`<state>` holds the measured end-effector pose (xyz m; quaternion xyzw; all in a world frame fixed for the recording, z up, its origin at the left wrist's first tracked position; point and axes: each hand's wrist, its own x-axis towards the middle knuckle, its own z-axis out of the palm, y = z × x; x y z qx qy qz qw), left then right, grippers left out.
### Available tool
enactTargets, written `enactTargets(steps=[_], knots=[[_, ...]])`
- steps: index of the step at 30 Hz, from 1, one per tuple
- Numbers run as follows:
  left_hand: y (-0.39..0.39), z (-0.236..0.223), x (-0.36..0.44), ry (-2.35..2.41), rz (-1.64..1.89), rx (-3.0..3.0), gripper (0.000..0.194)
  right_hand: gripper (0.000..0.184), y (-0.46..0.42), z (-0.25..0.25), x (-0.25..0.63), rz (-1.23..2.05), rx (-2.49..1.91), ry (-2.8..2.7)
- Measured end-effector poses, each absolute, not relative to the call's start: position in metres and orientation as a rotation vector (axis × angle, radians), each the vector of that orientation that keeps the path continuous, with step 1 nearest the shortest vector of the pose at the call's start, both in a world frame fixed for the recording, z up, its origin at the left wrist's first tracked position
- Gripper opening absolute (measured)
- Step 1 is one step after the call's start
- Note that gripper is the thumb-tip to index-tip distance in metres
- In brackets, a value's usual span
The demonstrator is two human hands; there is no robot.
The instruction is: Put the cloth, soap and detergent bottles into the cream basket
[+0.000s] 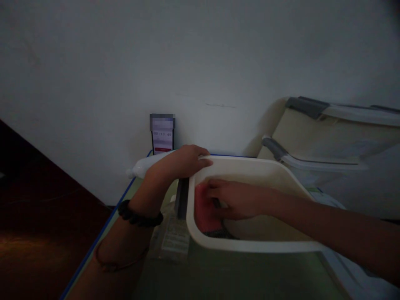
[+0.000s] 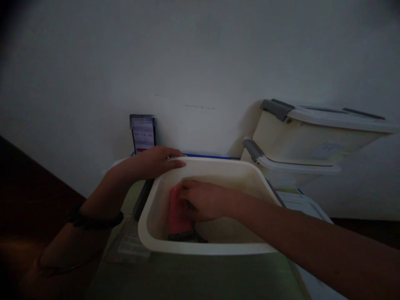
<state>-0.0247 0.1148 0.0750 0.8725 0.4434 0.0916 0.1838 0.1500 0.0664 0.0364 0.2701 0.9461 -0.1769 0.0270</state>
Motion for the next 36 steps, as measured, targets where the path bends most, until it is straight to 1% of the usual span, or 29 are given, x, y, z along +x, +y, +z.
enactTargets(steps=[1, 3, 10, 14, 20, 24, 27, 29, 31, 33, 34, 36], knots=[[0.115, 0.075, -0.025, 1.249, 0.260, 2.464, 0.036, 0.033, 0.067, 0.035, 0.150, -0.499, 0.864, 2.908], [0.116, 0.075, -0.024, 1.243, 0.257, 2.465, 0.036, 0.044, 0.066, 0.032, 0.151, -0.429, 0.892, 2.876], [0.115, 0.076, -0.023, 1.263, 0.239, 2.453, 0.036, 0.066, 0.061, 0.026, 0.153, -0.463, 0.816, 2.864], [0.113, 0.077, -0.022, 1.321, 0.179, 2.464, 0.037, 0.070, 0.059, 0.027, 0.151, -0.393, 0.823, 2.888], [0.116, 0.075, -0.022, 1.355, 0.164, 2.499, 0.042, 0.059, 0.059, 0.036, 0.148, -0.466, 0.785, 2.803], [0.117, 0.074, -0.022, 1.369, 0.147, 2.497, 0.044, 0.058, 0.063, 0.030, 0.148, -0.348, 0.765, 2.859], [0.117, 0.073, -0.023, 1.360, 0.200, 2.532, 0.044, 0.053, 0.070, 0.026, 0.145, -0.294, 0.673, 2.895], [0.118, 0.072, -0.023, 1.344, 0.251, 2.566, 0.042, 0.049, 0.074, 0.031, 0.142, -0.296, 0.686, 2.853], [0.119, 0.071, -0.025, 1.335, 0.298, 2.577, 0.040, 0.040, 0.073, 0.045, 0.143, -0.347, 0.740, 2.792], [0.119, 0.070, -0.026, 1.341, 0.355, 2.554, 0.040, 0.034, 0.067, 0.064, 0.149, -0.471, 0.826, 2.767], [0.119, 0.070, -0.027, 1.359, 0.388, 2.532, 0.039, 0.034, 0.060, 0.074, 0.155, -0.558, 0.895, 2.769], [0.119, 0.070, -0.029, 1.408, 0.446, 2.487, 0.040, 0.039, 0.043, 0.090, 0.168, -0.744, 1.052, 2.747]])
